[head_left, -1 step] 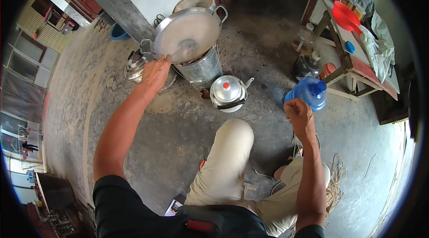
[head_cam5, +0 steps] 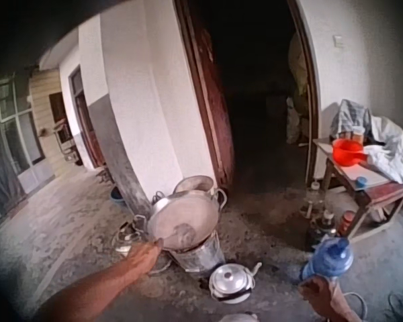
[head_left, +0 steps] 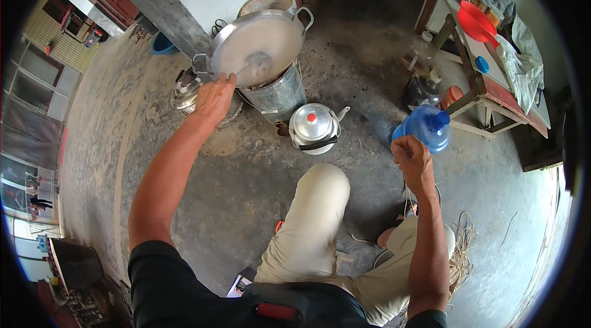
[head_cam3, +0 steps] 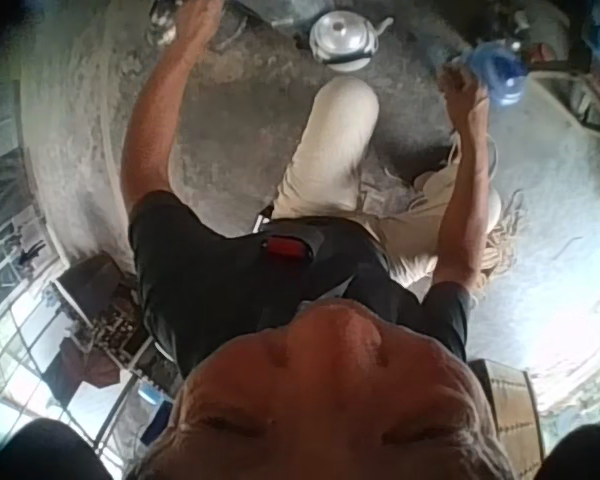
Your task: Weaving a flower-shaped wicker object and stirring a large pot on a stove.
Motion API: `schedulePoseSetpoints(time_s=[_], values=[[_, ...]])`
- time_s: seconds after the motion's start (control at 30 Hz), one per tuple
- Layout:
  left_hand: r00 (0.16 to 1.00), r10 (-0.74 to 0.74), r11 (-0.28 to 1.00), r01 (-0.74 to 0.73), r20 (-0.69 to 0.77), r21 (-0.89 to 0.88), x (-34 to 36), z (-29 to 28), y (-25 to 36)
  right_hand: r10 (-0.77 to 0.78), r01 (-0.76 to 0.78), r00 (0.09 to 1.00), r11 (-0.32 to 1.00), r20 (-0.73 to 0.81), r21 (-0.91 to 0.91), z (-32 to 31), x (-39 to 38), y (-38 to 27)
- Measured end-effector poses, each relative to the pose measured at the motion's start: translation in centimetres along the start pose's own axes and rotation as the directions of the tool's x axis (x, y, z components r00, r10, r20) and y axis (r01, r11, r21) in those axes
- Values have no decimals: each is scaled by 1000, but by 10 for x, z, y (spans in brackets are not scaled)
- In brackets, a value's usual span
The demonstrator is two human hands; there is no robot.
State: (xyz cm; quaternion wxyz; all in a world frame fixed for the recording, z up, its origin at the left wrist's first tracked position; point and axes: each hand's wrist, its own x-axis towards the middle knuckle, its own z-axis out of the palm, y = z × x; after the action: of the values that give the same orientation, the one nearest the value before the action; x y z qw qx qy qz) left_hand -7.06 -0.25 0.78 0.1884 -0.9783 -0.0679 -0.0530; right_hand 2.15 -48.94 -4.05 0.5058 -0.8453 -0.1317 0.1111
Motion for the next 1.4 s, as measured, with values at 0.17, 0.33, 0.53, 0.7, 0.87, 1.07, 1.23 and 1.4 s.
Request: schedulePoseSetpoints(time_s=[0.17,0.33,0.53,0.7,0.87,1.07,1.23,1.4], values=[[998,-26,999,28,-56,36,19,19,-5,-2,2,1000,1000,-7,-19,3,3,3],[997,-51,999,52,-55,14,39,34,-11,-4,4,1000,1000,-3,-20,5,5,4],[995,-56,995,63,-88,82,60,48,-15,3,-2,1000,1000,11,-31,6,7,1],[992,-11,977,38,-128,209,70,52,-29,16,-15,1000,999,13,-37,6,8,-2],[993,-11,976,36,-116,217,65,46,-39,16,-15,1000,999,11,-46,5,7,-2],[994,-103,989,105,-23,100,57,22,-52,-23,23,1000,998,5,-52,0,4,3],[986,-164,980,161,-20,-115,42,21,-93,-49,49,999,998,0,-29,-3,3,4],[867,-288,719,477,407,-506,36,10,-101,-36,36,999,999,-9,-36,-7,-1,0]])
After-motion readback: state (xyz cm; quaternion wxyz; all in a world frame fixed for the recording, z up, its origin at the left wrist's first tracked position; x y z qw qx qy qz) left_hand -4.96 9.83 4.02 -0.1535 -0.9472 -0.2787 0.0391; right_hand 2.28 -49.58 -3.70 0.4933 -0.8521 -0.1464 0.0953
